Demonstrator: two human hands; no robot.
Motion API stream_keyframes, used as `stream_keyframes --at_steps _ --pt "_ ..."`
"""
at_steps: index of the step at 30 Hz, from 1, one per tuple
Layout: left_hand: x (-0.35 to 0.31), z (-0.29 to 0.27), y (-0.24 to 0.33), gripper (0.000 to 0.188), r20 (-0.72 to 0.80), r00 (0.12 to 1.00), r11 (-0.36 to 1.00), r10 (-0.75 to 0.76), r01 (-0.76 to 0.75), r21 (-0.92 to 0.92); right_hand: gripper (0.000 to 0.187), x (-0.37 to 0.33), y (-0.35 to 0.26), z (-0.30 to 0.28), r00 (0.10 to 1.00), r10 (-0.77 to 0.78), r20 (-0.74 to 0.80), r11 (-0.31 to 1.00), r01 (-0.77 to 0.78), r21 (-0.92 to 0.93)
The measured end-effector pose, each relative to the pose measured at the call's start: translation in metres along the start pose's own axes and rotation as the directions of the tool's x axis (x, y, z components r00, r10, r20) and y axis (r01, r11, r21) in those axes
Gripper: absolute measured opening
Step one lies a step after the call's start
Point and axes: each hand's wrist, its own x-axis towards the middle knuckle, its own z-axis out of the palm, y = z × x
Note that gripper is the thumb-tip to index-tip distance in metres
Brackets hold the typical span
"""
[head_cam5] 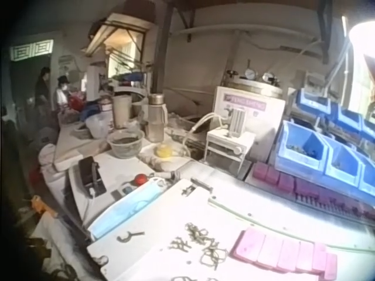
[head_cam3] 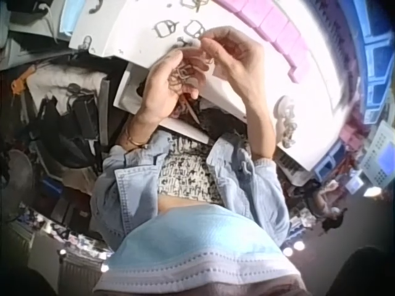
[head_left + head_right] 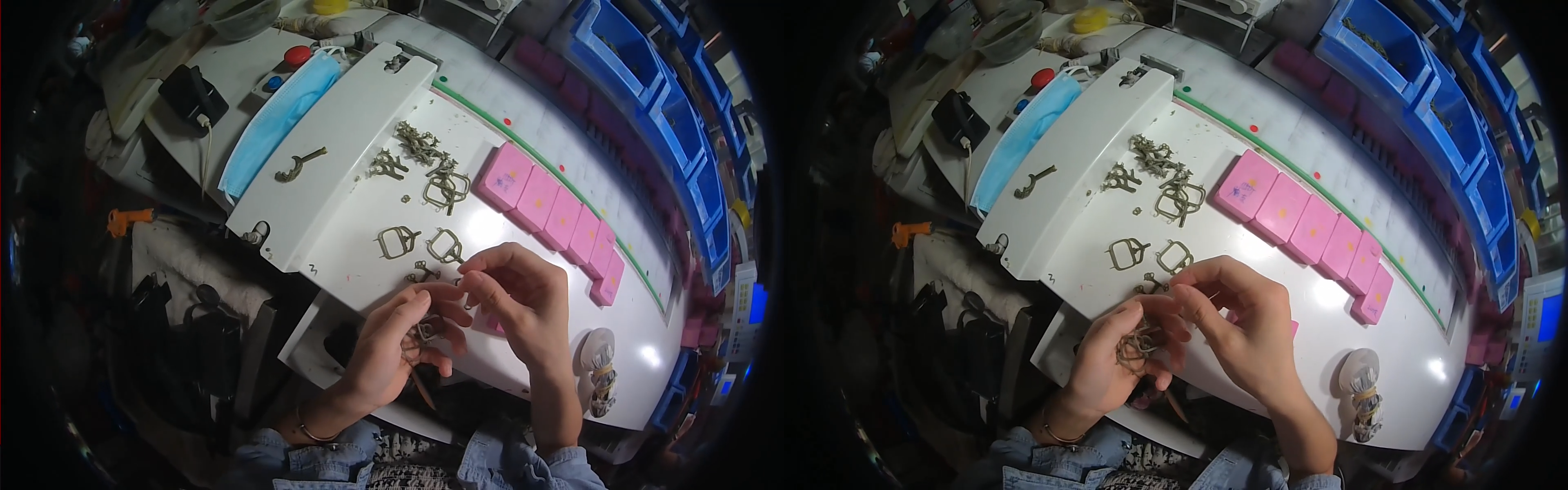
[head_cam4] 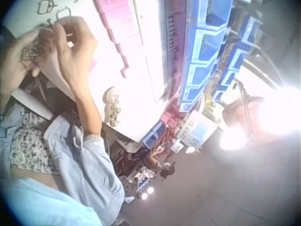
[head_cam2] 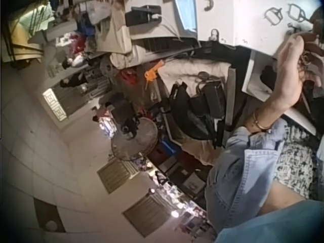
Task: Assembling small metal parts using pink molds and various components in a workshop environment.
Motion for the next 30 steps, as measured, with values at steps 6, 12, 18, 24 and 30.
stream_keyframes --at_steps 6,12,18,24,30 --pt "-0.006 -0.005 -0.002 0.034 -0.052 0.999 1.000 0.010 -0.009 0.004 0.018 0.001 0.007 0.000 0.978 -0.166 -0.128 0.871 0.084 -0.484" --pt "-0.013 -0.006 0.001 0.033 -0.125 0.991 0.998 0.038 -0.030 0.063 0.036 -0.006 0.015 0.012 0.978 -0.210 -0.013 0.706 0.143 -0.694" --pt "-0.015 -0.009 0.000 0.032 -0.058 0.998 0.999 0.017 -0.014 0.047 0.024 -0.008 0.003 0.001 0.998 -0.064 -0.006 0.865 0.052 -0.499" --pt "-0.014 -0.003 0.000 0.035 -0.073 0.997 0.999 0.011 -0.008 0.046 0.013 -0.015 -0.015 -0.014 0.997 0.082 0.004 0.982 -0.082 0.171" --pt "-0.007 -0.005 -0.005 0.039 -0.008 1.000 0.996 -0.004 0.003 -0.086 0.012 0.000 -0.005 0.006 0.996 -0.062 -0.057 0.963 0.045 -0.267"
